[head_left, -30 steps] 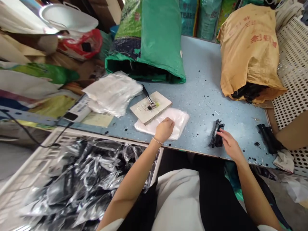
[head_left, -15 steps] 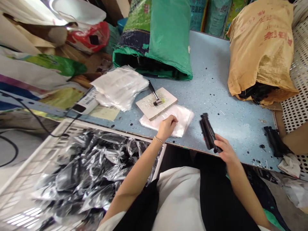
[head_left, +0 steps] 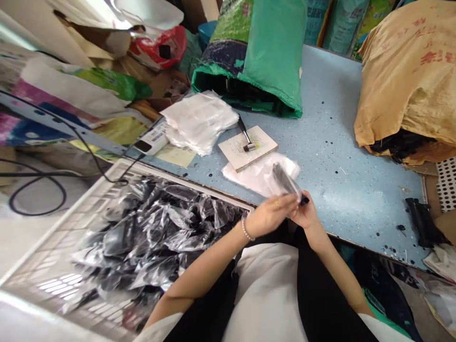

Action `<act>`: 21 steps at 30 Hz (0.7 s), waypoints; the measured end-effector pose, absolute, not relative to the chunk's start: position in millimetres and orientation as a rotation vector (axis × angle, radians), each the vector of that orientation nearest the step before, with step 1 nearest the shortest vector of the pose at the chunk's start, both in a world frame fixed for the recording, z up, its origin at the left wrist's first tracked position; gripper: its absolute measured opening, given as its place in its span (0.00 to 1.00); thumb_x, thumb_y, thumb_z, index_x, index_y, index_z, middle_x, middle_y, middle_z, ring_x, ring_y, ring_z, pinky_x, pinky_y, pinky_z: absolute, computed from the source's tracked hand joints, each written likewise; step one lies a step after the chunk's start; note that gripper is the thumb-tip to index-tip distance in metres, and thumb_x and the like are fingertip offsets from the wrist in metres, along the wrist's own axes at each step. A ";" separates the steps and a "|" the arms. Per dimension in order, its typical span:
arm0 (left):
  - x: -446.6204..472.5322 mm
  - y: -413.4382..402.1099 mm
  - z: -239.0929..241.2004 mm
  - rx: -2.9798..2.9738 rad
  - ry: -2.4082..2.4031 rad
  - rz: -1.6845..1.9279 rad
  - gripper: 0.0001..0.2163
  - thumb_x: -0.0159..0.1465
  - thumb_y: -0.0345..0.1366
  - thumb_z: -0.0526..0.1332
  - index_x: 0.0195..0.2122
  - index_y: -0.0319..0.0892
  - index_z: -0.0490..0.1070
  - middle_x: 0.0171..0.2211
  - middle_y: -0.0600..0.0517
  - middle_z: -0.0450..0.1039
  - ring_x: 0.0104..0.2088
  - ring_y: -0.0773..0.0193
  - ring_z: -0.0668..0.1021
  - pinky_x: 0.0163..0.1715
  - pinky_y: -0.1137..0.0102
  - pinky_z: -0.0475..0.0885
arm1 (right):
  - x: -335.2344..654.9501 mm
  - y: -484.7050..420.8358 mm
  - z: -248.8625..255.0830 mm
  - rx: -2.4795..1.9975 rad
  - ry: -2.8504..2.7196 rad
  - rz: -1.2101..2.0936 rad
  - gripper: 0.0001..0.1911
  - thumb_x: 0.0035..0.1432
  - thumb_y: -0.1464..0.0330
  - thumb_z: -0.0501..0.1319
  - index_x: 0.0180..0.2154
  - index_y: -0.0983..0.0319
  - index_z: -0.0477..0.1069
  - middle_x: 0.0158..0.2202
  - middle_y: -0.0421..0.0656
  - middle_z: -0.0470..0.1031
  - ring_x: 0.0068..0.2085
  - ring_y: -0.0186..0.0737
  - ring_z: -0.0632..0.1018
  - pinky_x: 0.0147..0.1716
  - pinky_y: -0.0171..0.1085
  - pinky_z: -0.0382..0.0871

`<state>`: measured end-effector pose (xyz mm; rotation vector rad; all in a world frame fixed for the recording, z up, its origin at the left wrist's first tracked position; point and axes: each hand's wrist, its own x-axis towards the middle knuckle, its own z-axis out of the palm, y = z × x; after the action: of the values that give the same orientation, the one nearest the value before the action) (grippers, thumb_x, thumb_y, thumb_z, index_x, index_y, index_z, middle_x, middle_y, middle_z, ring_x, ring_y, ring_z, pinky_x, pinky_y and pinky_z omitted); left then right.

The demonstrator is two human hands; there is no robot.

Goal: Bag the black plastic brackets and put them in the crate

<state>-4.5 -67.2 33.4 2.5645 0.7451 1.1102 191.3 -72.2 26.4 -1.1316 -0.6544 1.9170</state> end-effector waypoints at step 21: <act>-189.9 -219.5 -86.3 1.277 2.103 -0.514 0.16 0.69 0.42 0.64 0.52 0.36 0.74 0.51 0.40 0.76 0.50 0.51 0.80 0.50 0.53 0.77 | 183.5 -103.3 43.9 -1.406 -1.202 1.604 0.10 0.61 0.58 0.66 0.41 0.55 0.80 0.44 0.44 0.84 0.42 0.41 0.82 0.50 0.47 0.78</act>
<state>-189.9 -219.5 -86.3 1.2770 2.1026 -0.5136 183.5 -103.3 43.9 -1.4056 -1.2022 1.6039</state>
